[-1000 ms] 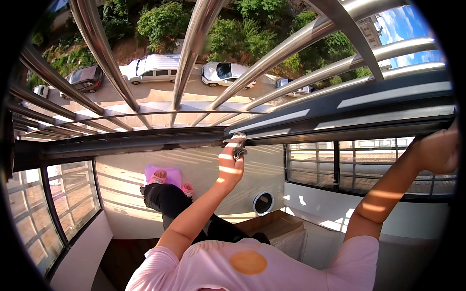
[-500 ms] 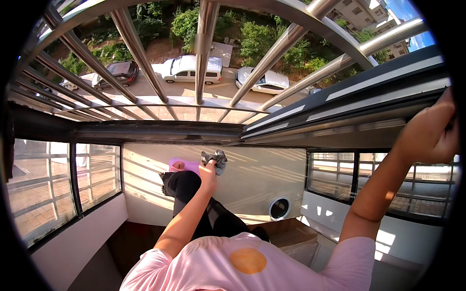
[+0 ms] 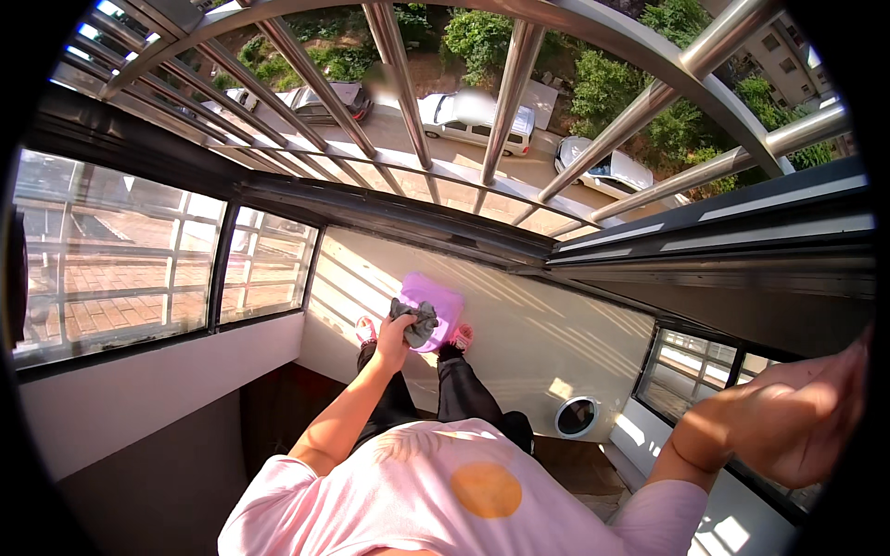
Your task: The person wipes the metal window frame on a balcony with a cloth. They then rinse the cloth in a bucket of water and carry the bucket into an adjacent room.
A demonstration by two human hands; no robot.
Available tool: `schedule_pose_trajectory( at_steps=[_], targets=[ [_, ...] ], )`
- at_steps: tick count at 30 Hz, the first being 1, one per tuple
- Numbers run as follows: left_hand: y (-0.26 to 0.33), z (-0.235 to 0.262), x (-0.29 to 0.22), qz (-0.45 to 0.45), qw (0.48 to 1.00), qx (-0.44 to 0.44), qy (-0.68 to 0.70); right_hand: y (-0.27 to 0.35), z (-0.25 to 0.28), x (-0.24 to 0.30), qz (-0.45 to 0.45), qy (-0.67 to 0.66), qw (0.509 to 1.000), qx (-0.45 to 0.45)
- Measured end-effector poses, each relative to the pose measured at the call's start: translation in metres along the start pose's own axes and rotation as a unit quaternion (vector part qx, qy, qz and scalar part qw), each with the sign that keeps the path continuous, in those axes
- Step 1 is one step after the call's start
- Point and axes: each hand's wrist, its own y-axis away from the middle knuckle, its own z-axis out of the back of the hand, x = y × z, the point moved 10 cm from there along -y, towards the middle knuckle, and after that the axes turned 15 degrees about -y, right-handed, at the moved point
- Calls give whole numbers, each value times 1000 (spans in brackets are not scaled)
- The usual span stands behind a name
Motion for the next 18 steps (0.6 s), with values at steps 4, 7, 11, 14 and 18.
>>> schedule_pose_trajectory(
  at_steps=[4, 7, 11, 14, 18],
  targets=[
    [34, 28, -34, -19, 999, -28, 11, 67, -155, 38, -212, -350, 895, 180],
    [41, -4, -68, -76, 992, 77, -71, 218, -257, 39, -570, -505, 620, 191],
    [76, -29, -103, 16, 978, 194, 78, 306, -309, 148, -751, -652, 94, 49],
    [78, -12, -138, -124, 968, 140, -166, 273, -326, 204, -649, -751, -97, -70],
    [126, -27, -207, -482, 667, 12, -568, 261, -333, 215, -654, -750, -30, -89]
  ],
)
